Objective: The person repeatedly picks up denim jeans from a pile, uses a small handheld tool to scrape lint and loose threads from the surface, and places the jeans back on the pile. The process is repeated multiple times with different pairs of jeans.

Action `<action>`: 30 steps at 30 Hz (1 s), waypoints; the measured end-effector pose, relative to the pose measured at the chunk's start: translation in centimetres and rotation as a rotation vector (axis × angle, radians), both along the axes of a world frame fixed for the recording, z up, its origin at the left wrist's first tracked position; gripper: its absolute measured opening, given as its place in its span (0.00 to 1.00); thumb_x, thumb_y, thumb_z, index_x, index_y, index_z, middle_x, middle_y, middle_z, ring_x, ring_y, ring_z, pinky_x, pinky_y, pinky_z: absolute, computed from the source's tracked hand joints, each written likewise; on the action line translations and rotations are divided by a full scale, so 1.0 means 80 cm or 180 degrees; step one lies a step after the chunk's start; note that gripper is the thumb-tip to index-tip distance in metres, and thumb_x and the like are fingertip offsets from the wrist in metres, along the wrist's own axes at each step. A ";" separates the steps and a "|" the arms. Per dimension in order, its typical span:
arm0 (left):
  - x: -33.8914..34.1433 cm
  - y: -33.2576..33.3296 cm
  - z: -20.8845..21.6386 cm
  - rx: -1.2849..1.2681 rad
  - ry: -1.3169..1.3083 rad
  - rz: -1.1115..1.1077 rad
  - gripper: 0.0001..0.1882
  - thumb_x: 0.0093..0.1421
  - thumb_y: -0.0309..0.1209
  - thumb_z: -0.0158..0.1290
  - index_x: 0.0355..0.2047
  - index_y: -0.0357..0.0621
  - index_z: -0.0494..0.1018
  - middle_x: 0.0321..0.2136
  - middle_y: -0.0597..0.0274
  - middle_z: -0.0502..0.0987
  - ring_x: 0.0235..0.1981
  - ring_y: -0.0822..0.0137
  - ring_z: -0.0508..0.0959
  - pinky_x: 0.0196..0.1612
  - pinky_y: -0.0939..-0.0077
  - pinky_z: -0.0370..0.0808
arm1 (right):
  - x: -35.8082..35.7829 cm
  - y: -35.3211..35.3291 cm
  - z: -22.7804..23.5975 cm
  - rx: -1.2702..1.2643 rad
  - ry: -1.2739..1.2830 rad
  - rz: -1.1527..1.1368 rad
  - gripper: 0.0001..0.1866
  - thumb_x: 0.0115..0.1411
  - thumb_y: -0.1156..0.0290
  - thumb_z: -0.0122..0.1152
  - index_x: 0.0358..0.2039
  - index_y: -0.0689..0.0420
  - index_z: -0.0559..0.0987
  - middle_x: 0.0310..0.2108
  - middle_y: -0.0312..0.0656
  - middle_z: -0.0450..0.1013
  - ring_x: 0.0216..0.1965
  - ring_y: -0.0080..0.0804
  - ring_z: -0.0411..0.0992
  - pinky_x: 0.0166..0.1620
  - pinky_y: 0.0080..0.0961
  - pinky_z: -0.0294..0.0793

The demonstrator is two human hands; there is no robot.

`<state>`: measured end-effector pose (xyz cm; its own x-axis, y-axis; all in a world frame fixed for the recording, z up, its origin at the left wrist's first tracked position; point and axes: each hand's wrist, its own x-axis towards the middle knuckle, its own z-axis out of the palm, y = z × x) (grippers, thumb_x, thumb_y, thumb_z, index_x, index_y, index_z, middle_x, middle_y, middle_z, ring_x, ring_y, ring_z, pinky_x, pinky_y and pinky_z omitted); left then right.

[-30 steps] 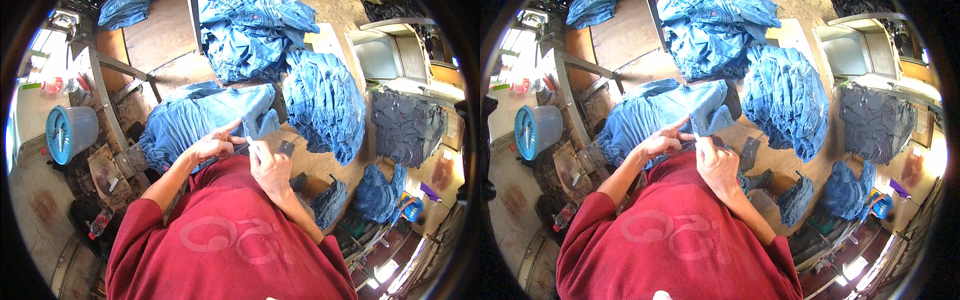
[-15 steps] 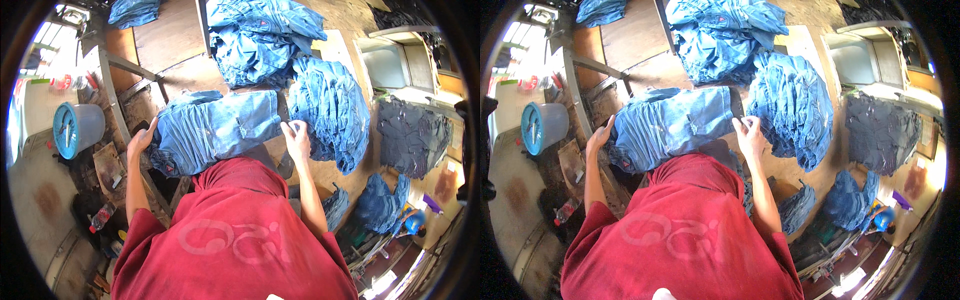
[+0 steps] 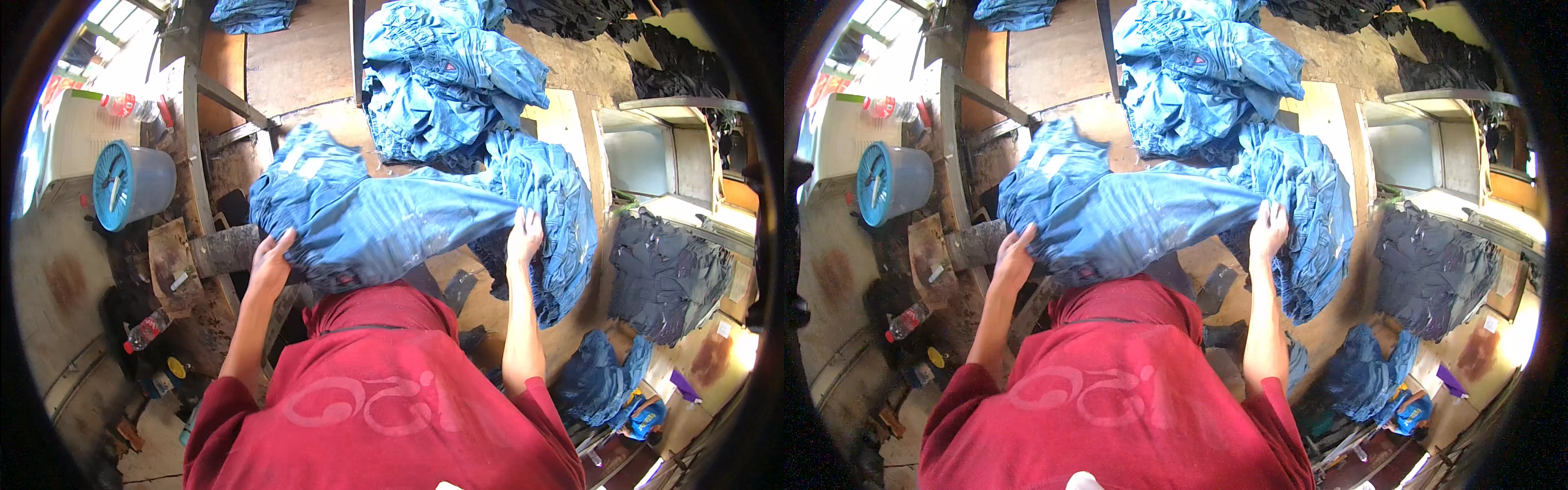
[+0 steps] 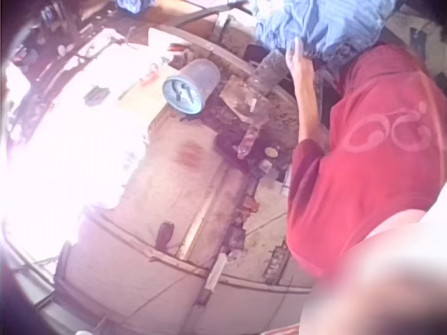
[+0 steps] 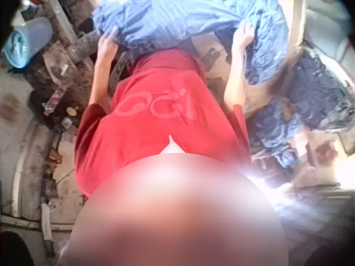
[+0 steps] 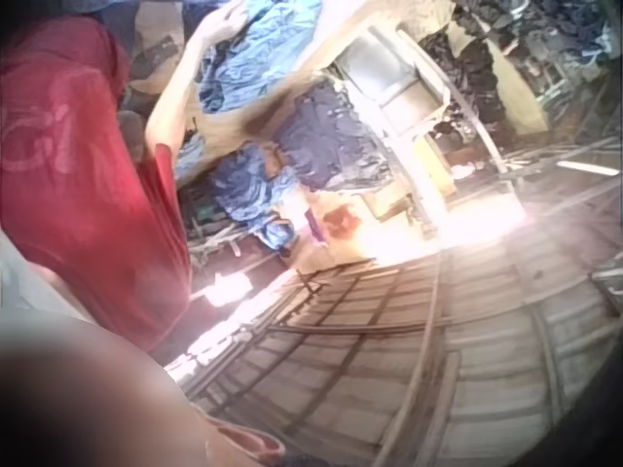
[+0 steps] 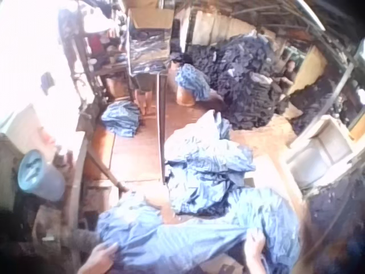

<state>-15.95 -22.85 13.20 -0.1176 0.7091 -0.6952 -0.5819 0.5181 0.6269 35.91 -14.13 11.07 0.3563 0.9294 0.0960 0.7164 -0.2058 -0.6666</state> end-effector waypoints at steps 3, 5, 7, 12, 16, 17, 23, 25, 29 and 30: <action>0.064 0.047 -0.023 -0.0402 0.1134 -0.0218 0.11 0.70 0.35 0.64 0.41 0.45 0.74 0.35 0.70 0.74 0.35 0.73 0.74 0.37 0.72 0.71 | 0.040 0.065 0.026 0.0287 -0.0032 0.0392 0.12 0.71 0.69 0.65 0.32 0.62 0.76 0.26 0.41 0.70 0.29 0.30 0.66 0.37 0.32 0.69; 0.107 0.090 -0.024 0.0089 0.1257 -0.0060 0.13 0.69 0.37 0.65 0.36 0.47 0.71 0.30 0.74 0.66 0.30 0.75 0.64 0.33 0.75 0.62 | 0.059 0.111 0.056 0.0451 0.0377 -0.0131 0.14 0.71 0.68 0.65 0.30 0.60 0.75 0.26 0.36 0.69 0.30 0.26 0.65 0.37 0.29 0.68; 0.122 0.145 -0.015 0.0108 0.1361 -0.0998 0.11 0.70 0.33 0.62 0.46 0.40 0.77 0.39 0.69 0.80 0.41 0.74 0.75 0.50 0.75 0.71 | 0.076 0.156 0.100 0.0975 0.0342 0.0161 0.15 0.72 0.65 0.65 0.29 0.58 0.74 0.25 0.31 0.67 0.30 0.24 0.65 0.36 0.28 0.68; 0.221 0.261 -0.009 0.0319 -0.0526 -0.0938 0.13 0.70 0.30 0.61 0.51 0.39 0.77 0.44 0.60 0.83 0.46 0.63 0.83 0.50 0.60 0.79 | 0.120 0.234 0.234 0.1327 0.1983 -0.0390 0.09 0.73 0.63 0.65 0.35 0.49 0.76 0.22 0.22 0.62 0.19 0.11 0.57 0.21 0.18 0.51; 0.304 0.336 0.018 0.0642 -0.1278 -0.1292 0.13 0.71 0.32 0.60 0.52 0.37 0.78 0.45 0.58 0.84 0.47 0.60 0.84 0.54 0.58 0.80 | 0.185 0.287 0.345 0.2020 0.1932 -0.0483 0.08 0.72 0.64 0.68 0.37 0.47 0.77 0.21 0.20 0.61 0.17 0.10 0.53 0.19 0.18 0.48; 0.325 0.356 0.034 0.0601 -0.1346 -0.1387 0.14 0.71 0.33 0.59 0.51 0.37 0.78 0.46 0.57 0.85 0.47 0.60 0.85 0.54 0.56 0.80 | 0.201 0.294 0.369 0.2172 0.1788 -0.0520 0.08 0.71 0.64 0.68 0.38 0.48 0.77 0.21 0.20 0.61 0.18 0.10 0.53 0.19 0.18 0.49; 0.402 0.494 0.178 0.1639 -0.1825 -0.1397 0.19 0.70 0.40 0.62 0.54 0.42 0.77 0.44 0.59 0.86 0.39 0.62 0.87 0.46 0.64 0.85 | 0.300 0.308 0.509 0.2862 0.1917 -0.0474 0.07 0.74 0.65 0.64 0.42 0.52 0.75 0.22 0.25 0.57 0.18 0.14 0.54 0.20 0.18 0.51; 0.403 0.544 0.217 0.1870 -0.1380 -0.1217 0.16 0.70 0.41 0.61 0.50 0.46 0.79 0.40 0.62 0.86 0.37 0.63 0.87 0.45 0.62 0.86 | 0.322 0.312 0.523 0.2740 0.2076 -0.0380 0.08 0.74 0.66 0.65 0.43 0.52 0.74 0.22 0.26 0.57 0.18 0.14 0.53 0.20 0.18 0.51; 0.363 0.630 0.232 0.1323 0.0589 -0.1028 0.18 0.67 0.39 0.63 0.52 0.43 0.79 0.46 0.56 0.85 0.40 0.59 0.85 0.45 0.60 0.85 | 0.362 0.303 0.484 0.1317 0.1890 -0.0350 0.12 0.68 0.60 0.74 0.43 0.45 0.77 0.24 0.20 0.58 0.18 0.09 0.51 0.19 0.16 0.47; 0.340 0.642 0.220 0.1478 0.0984 -0.0934 0.16 0.68 0.36 0.62 0.52 0.43 0.79 0.46 0.56 0.85 0.38 0.61 0.84 0.43 0.63 0.84 | 0.372 0.293 0.460 0.0928 0.1477 -0.0505 0.11 0.70 0.54 0.70 0.39 0.43 0.76 0.22 0.18 0.56 0.18 0.08 0.50 0.20 0.16 0.47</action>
<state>11.21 28.48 30.77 -0.0186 0.9621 -0.2722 -0.2129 0.2622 0.9413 65.69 9.34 47.84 0.5554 0.8196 0.1408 0.3104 -0.0473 -0.9494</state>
